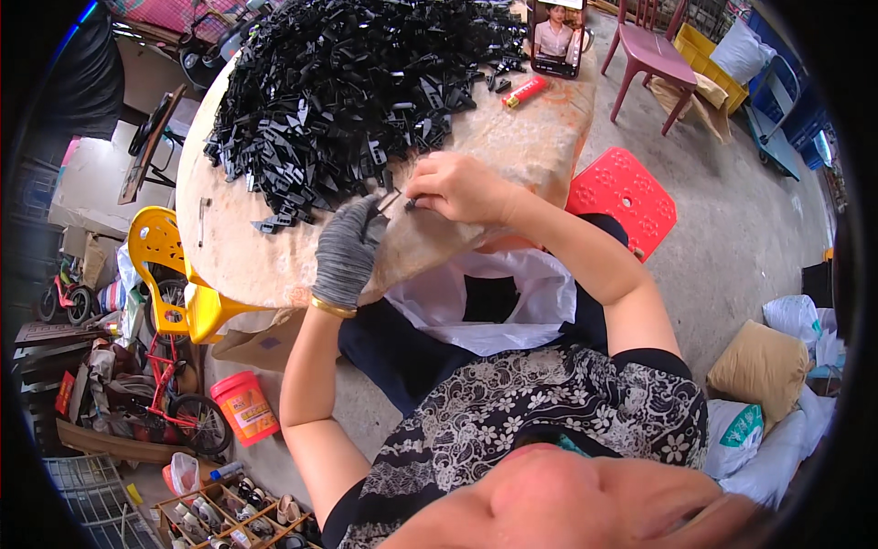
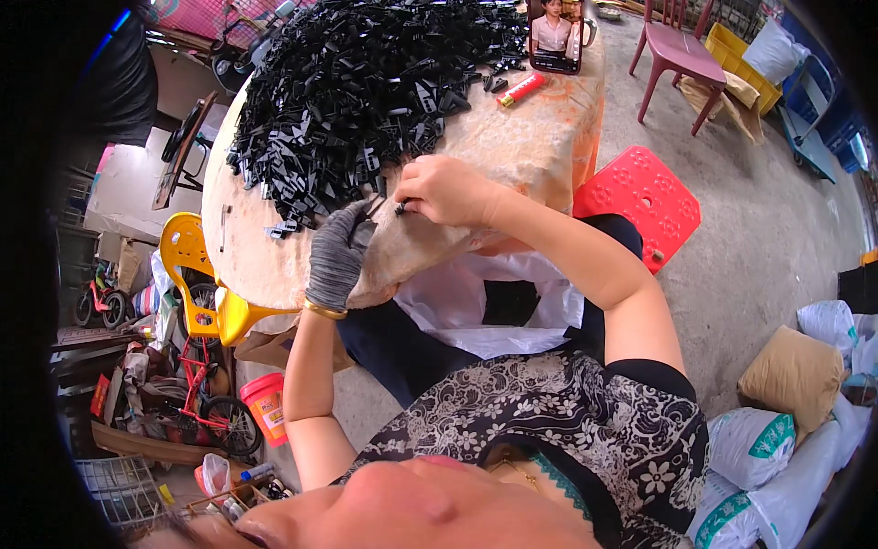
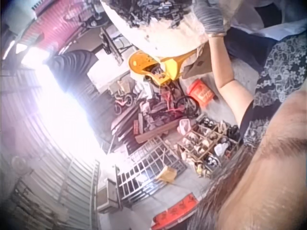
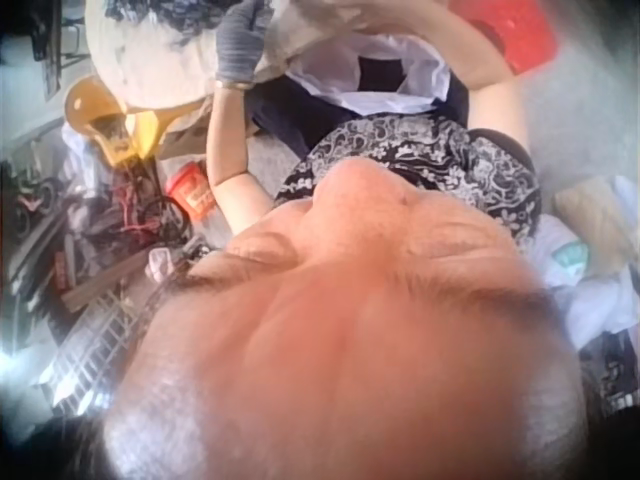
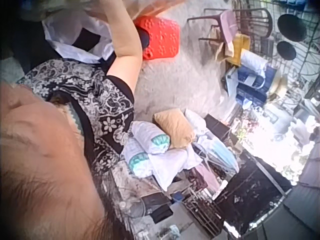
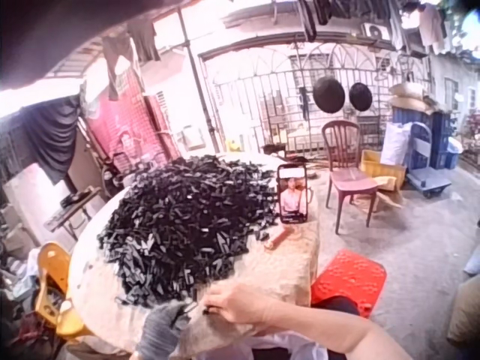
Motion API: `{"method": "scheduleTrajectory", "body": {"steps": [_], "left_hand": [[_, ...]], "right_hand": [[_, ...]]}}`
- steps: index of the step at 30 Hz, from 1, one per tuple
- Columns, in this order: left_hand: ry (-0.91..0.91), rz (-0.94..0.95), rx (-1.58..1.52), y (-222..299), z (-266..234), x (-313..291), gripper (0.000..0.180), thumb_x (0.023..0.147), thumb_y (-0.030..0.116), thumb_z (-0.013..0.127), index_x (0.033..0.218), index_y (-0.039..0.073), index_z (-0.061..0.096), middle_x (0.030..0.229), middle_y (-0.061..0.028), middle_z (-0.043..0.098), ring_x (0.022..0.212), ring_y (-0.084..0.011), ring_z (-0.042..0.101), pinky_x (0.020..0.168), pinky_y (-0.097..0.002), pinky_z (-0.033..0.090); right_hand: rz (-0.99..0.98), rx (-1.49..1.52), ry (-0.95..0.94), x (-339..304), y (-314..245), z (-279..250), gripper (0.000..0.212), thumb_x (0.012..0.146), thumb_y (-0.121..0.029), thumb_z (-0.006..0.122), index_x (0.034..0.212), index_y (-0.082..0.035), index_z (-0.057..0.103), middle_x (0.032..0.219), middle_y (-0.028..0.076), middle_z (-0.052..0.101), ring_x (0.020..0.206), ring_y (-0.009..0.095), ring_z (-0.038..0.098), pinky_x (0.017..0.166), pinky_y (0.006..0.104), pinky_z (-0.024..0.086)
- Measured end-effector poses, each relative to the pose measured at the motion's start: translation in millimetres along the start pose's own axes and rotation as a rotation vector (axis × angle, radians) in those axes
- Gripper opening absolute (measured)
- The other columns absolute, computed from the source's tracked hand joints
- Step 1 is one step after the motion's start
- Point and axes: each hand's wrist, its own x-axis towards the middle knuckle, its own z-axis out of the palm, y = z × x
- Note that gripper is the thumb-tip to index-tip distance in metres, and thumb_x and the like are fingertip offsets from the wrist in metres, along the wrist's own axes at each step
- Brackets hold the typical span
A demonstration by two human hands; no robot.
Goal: Inspecting and sorting small black plastic clips on a marble-topped table.
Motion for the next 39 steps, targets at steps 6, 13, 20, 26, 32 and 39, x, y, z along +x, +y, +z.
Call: {"method": "scheduleTrajectory", "body": {"steps": [6,13,20,26,32,39], "left_hand": [[-0.092,0.014,0.178,6.3,-4.1,0.2,0.026,0.085,0.015,0.06,0.108,0.006,0.064,0.096,-0.0173,0.065,0.088,-0.0329,0.062,0.078,-0.0386,0.049],[-0.141,0.048,0.138,9.7,-9.1,3.9,0.027,0.083,0.02,0.059,0.109,0.011,0.063,0.092,-0.0157,0.064,0.084,-0.0324,0.062,0.074,-0.0399,0.049],[-0.24,0.048,0.333,26.7,-17.5,15.1,0.026,0.081,0.017,0.059,0.105,0.01,0.065,0.086,-0.0142,0.064,0.078,-0.031,0.063,0.068,-0.0395,0.05],[-0.372,0.063,0.474,42.7,-22.5,32.9,0.019,0.082,0.019,0.057,0.094,0.008,0.066,0.082,-0.0144,0.064,0.077,-0.0321,0.062,0.068,-0.0414,0.05],[-0.402,0.109,0.434,28.4,-12.7,46.2,0.018,0.081,0.02,0.058,0.088,0.004,0.065,0.081,-0.0168,0.063,0.077,-0.0346,0.061,0.07,-0.0438,0.048],[-0.512,0.155,0.445,27.8,-9.9,66.7,0.024,0.08,0.025,0.061,0.079,0.002,0.065,0.074,-0.0194,0.063,0.072,-0.0368,0.062,0.066,-0.0444,0.049]], "right_hand": [[0.046,0.055,-0.005,0.3,0.4,-0.2,0.011,0.074,-0.011,0.066,0.085,-0.008,0.066,0.084,0.008,0.06,0.085,0.028,0.058,0.076,0.0374,0.047],[0.027,0.07,-0.006,3.0,-3.6,-3.8,0.012,0.073,-0.007,0.068,0.085,-0.005,0.065,0.085,0.01,0.061,0.083,0.03,0.059,0.075,0.0374,0.048],[-0.037,0.03,0.008,0.4,-3.6,-5.2,0.012,0.073,-0.009,0.067,0.085,-0.005,0.064,0.084,0.009,0.058,0.082,0.029,0.058,0.074,0.037,0.047],[-0.066,-0.009,-0.004,-1.0,0.7,-0.3,0.013,0.072,-0.009,0.066,0.083,-0.006,0.062,0.082,0.009,0.057,0.08,0.029,0.058,0.072,0.0374,0.048],[-0.083,0.008,0.013,0.8,-0.3,-0.3,0.016,0.071,-0.009,0.067,0.085,-0.006,0.061,0.082,0.01,0.057,0.079,0.031,0.058,0.071,0.0387,0.048],[0.081,-0.108,0.05,-2.7,-4.2,-1.7,0.012,0.074,-0.016,0.066,0.079,-0.006,0.061,0.081,0.01,0.058,0.082,0.029,0.059,0.074,0.0388,0.048]]}}
